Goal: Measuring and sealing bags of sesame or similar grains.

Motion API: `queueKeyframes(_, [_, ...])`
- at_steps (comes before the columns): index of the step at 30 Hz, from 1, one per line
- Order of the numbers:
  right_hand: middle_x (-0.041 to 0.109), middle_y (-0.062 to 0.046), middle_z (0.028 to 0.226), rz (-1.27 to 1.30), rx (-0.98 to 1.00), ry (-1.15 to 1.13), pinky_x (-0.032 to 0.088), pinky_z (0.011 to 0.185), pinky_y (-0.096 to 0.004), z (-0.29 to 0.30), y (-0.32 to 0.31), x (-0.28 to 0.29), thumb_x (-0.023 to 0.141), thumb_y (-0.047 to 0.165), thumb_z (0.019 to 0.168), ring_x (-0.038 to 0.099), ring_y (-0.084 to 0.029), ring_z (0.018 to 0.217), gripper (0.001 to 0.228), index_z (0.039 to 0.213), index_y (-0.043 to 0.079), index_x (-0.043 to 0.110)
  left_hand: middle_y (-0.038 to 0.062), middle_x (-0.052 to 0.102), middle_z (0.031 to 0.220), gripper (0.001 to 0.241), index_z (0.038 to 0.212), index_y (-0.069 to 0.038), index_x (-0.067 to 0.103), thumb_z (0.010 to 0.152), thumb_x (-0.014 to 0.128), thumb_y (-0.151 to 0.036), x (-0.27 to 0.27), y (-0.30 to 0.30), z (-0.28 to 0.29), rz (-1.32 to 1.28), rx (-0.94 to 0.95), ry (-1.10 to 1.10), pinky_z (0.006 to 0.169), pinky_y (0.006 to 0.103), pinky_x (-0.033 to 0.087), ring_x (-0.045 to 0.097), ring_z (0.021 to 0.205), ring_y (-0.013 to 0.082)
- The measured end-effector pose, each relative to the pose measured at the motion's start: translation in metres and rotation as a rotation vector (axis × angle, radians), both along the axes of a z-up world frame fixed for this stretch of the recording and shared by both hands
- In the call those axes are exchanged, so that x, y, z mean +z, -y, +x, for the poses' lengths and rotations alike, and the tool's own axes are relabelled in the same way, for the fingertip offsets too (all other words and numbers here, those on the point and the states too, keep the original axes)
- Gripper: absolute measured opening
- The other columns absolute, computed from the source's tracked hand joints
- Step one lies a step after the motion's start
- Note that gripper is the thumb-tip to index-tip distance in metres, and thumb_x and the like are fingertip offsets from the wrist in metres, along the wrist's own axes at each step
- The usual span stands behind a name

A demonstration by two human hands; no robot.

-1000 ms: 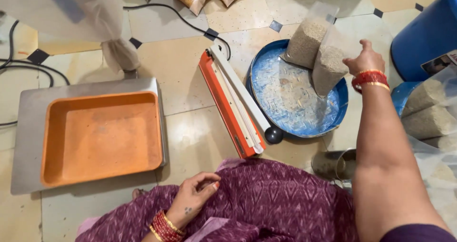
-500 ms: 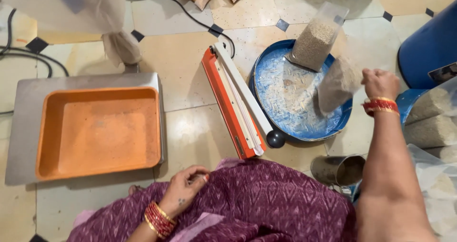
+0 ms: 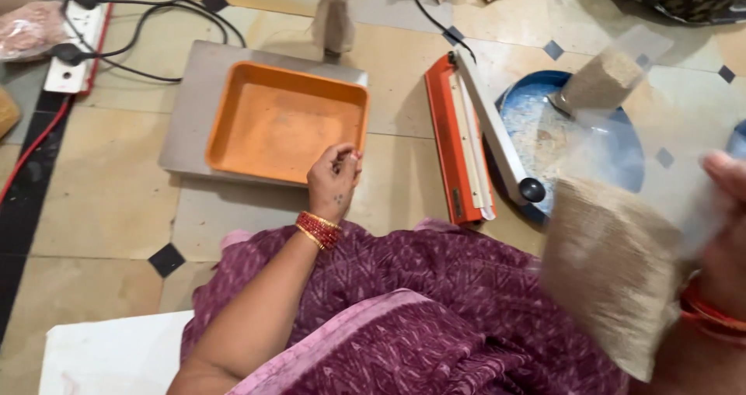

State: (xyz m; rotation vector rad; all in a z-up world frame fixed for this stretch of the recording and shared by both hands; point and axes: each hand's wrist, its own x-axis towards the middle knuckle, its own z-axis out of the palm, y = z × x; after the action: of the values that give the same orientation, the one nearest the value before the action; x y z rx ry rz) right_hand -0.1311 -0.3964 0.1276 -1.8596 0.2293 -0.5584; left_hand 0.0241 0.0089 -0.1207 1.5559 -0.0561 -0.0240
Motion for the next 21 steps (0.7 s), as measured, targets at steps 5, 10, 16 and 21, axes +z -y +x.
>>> queueKeyframes(5, [0.056, -0.002, 0.068, 0.351, 0.066, 0.128, 0.032, 0.055, -0.023, 0.057, -0.158, -0.018, 0.065, 0.000, 0.109, 0.045, -0.010, 0.055, 0.032, 0.077, 0.003, 0.062, 0.011, 0.073, 0.109, 0.035, 0.120, 0.002, 0.066, 0.100, 0.062, -0.026, -0.001, -0.025, 0.019, -0.173, 0.093, 0.006, 0.088, 0.0290, 0.058, 0.070, 0.099, 0.0177])
queueKeyframes(10, [0.056, 0.002, 0.058, 0.031, 0.150, 0.042, 0.037, 0.046, -0.024, 0.127, -0.244, -0.091, 0.062, 0.021, 0.106, 0.045, -0.007, 0.047, 0.040, 0.067, 0.010, 0.059, 0.021, 0.052, 0.149, 0.083, 0.144, 0.005, 0.049, 0.101, 0.033, -0.065, 0.000, -0.038, 0.040, -0.220, -0.001, -0.080, 0.117, 0.0375, 0.034, 0.047, 0.141, 0.0269])
queueKeyframes(16, [0.061, -0.002, 0.054, -0.489, 0.115, -0.235, 0.038, 0.041, -0.029, 0.153, -0.291, -0.182, 0.059, 0.031, 0.105, 0.052, -0.011, 0.043, 0.044, 0.068, 0.008, 0.065, 0.019, 0.024, 0.167, 0.095, 0.158, 0.002, 0.023, 0.097, 0.023, -0.071, -0.043, -0.029, 0.074, -0.255, -0.074, -0.228, 0.123, 0.0372, 0.020, 0.023, 0.154, 0.0290])
queueKeyframes(21, [0.068, -0.006, 0.068, -0.462, 0.256, -0.222, 0.048, 0.051, -0.027, 0.136, -0.283, -0.149, 0.061, 0.032, 0.103, 0.063, -0.012, 0.058, 0.028, 0.107, 0.005, 0.065, 0.018, 0.016, 0.169, 0.093, 0.159, 0.000, 0.017, 0.098, 0.022, -0.070, -0.026, -0.028, 0.070, -0.176, -0.066, -0.205, 0.124, 0.0373, 0.016, 0.015, 0.157, 0.0290])
